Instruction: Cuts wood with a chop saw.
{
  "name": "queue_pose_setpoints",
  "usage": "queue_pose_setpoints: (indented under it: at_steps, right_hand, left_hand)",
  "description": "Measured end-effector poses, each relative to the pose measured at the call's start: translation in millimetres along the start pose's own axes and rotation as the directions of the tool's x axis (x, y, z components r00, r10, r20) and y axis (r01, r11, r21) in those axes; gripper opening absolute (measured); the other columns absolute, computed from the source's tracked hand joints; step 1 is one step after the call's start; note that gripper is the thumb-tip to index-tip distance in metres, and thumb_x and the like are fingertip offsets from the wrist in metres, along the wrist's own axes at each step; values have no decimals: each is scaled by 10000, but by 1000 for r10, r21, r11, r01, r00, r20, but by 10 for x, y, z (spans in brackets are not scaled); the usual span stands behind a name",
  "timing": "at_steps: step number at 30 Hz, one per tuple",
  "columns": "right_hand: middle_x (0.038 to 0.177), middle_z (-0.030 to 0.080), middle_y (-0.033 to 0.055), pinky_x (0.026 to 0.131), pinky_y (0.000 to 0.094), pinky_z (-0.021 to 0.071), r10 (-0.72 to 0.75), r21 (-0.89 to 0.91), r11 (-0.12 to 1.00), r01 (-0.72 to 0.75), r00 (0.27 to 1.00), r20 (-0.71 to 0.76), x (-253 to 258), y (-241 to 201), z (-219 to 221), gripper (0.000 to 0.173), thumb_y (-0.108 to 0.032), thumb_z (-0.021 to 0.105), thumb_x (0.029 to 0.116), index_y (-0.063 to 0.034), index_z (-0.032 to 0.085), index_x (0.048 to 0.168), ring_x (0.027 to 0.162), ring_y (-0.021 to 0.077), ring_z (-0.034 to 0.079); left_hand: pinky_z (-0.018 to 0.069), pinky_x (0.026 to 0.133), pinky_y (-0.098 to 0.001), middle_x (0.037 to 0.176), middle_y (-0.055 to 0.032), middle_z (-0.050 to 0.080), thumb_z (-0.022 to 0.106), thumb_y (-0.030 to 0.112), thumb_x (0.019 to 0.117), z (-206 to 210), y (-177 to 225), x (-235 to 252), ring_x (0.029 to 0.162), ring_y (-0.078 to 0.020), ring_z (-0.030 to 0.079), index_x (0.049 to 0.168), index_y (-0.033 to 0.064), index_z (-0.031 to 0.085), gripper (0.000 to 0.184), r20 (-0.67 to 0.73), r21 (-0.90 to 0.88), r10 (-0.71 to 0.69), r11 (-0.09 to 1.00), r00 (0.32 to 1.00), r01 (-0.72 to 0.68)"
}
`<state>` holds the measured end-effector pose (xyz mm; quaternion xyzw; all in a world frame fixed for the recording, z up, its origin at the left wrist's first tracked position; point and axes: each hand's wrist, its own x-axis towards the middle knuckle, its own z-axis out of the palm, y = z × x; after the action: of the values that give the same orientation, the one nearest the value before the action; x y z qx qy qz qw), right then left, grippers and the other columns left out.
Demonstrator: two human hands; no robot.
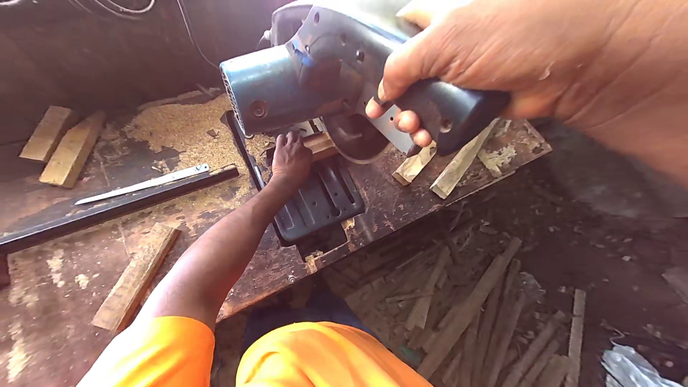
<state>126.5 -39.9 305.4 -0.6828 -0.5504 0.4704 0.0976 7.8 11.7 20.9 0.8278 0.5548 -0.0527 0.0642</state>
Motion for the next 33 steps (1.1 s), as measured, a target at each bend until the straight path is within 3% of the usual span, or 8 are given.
queue_pose_setpoints:
  at_steps: [5,8,12,15,18,23,28,33]
  right_hand:
    - [900,674,153,472,349,598,-32,15,999,30,985,172,110,104,-150,195,-160,557,1022,-98,556,1207,562,206,666]
    - [834,658,91,453,282,566,-12,-5,1000,12,997,77,48,92,-59,174,-181,545,1007,-126,575,1168,540,146,646]
    - [975,657,159,483,368,605,-37,7,999,37,966,256,183,187,-214,186,-188,519,1053,-117,528,1225,582,220,664]
    - [986,685,179,496,399,622,-35,-33,999,43,976,217,171,208,-205,238,-160,599,1015,-122,552,1245,595,249,690]
    - [967,693,180,491,392,619,-47,-73,995,61,982,183,152,218,-175,244,-164,642,998,-110,564,1223,588,248,691]
    - [1019,700,167,525,378,634,-51,-24,998,55,985,163,150,265,-154,295,-129,635,988,-130,549,1270,618,237,701]
    - [829,686,66,449,247,558,-8,2,1000,8,998,-58,-59,157,91,205,-163,572,1001,-138,593,1204,534,128,654]
    - [865,677,58,453,247,561,-21,9,1000,22,998,-56,-105,184,121,279,-165,563,1007,-138,550,1285,544,122,648]
  left_hand:
    - [312,1167,-547,1535,-118,499,529,-7,953,59,-13,19,1434,-337,416,1098,7,729,247,-52,-12,-22,1000,998,21]
    - [276,1207,-558,1538,-207,457,515,36,973,95,-34,41,1427,-413,402,1144,-6,706,260,-47,-69,-35,997,998,32]
    - [259,1208,-606,1485,-295,475,521,52,987,82,-24,53,1411,-460,426,1207,-31,673,280,24,-97,-54,994,998,56]
    - [314,1169,-614,1385,-301,552,513,41,990,77,-14,57,1318,-456,520,1188,-53,662,265,51,-88,-68,993,996,72]
    - [380,1113,-589,1340,-280,580,538,53,979,57,-2,68,1283,-444,541,1162,-47,672,248,62,-90,-94,991,994,99]
    - [419,1098,-586,1377,-271,564,600,154,989,65,-66,58,1323,-454,506,1182,-28,682,277,43,-234,-91,967,995,99]
    - [428,1102,-563,1405,-264,547,586,128,992,41,-46,65,1347,-440,493,1235,-30,665,300,30,-281,-126,951,992,129]
    - [443,1075,-583,1437,-287,502,654,135,939,58,-27,123,1340,-467,483,1291,-20,638,385,18,-257,-157,954,987,157]
